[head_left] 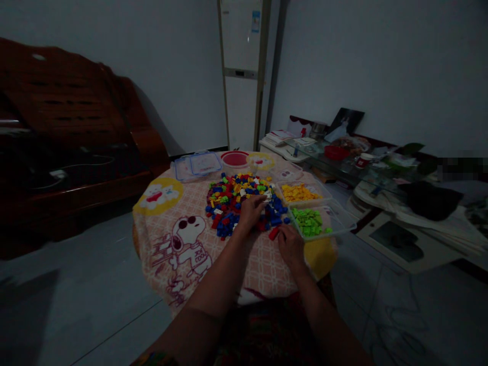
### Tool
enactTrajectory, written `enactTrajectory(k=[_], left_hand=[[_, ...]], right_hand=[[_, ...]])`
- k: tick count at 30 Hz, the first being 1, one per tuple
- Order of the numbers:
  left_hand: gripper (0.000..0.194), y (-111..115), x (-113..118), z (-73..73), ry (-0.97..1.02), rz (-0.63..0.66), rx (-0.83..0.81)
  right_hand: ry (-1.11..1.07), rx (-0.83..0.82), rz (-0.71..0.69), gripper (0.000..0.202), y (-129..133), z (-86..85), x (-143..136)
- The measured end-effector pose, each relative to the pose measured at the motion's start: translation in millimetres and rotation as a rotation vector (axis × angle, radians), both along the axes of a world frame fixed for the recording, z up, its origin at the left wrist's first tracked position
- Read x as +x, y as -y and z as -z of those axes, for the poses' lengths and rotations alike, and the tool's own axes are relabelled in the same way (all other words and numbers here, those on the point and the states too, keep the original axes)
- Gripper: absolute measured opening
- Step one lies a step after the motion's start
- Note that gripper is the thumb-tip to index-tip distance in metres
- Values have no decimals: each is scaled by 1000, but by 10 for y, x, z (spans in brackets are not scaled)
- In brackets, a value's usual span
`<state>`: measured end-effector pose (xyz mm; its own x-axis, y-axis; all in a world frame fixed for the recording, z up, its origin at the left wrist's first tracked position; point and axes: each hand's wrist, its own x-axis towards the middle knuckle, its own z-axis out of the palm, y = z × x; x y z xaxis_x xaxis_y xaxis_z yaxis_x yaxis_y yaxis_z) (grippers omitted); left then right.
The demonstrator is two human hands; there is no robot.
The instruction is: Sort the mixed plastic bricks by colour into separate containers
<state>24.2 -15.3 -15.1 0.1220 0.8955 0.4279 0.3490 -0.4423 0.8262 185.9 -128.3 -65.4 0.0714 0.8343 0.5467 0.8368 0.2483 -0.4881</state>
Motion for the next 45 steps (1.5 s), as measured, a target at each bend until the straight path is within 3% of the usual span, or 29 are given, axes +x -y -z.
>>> enactTrajectory(k=[5,8,14,22,26,32,39,42,45], left_hand=[[32,-145,-470,-46,-198,-411,16],[37,-206,-687,-29,-322,-564,-24],[39,-233,-802,24,-436,-598,-162],[31,-256,-807,3,-211,-627,-232],[27,-227,-665,-15,-64,-464,-98],[22,-59,-169,-40,-18,-6,38],[40,103,440,30,-1,470,137],[46,107,510,95,2,585,162],[48,75,450,141,34,580,139]], right_hand=[[3,6,-3,28,-21,44,18],[-5,16,-5,29,-25,47,20],[-13,22,-4,30,-20,40,12],[-25,24,-15,30,-35,42,15],[-21,20,-11,30,-40,48,19],[-20,20,-7,31,-15,15,-3],[28,1,-5,28,-22,37,16],[50,-16,17,28,-22,43,24],[41,-7,12,29,-21,36,18]])
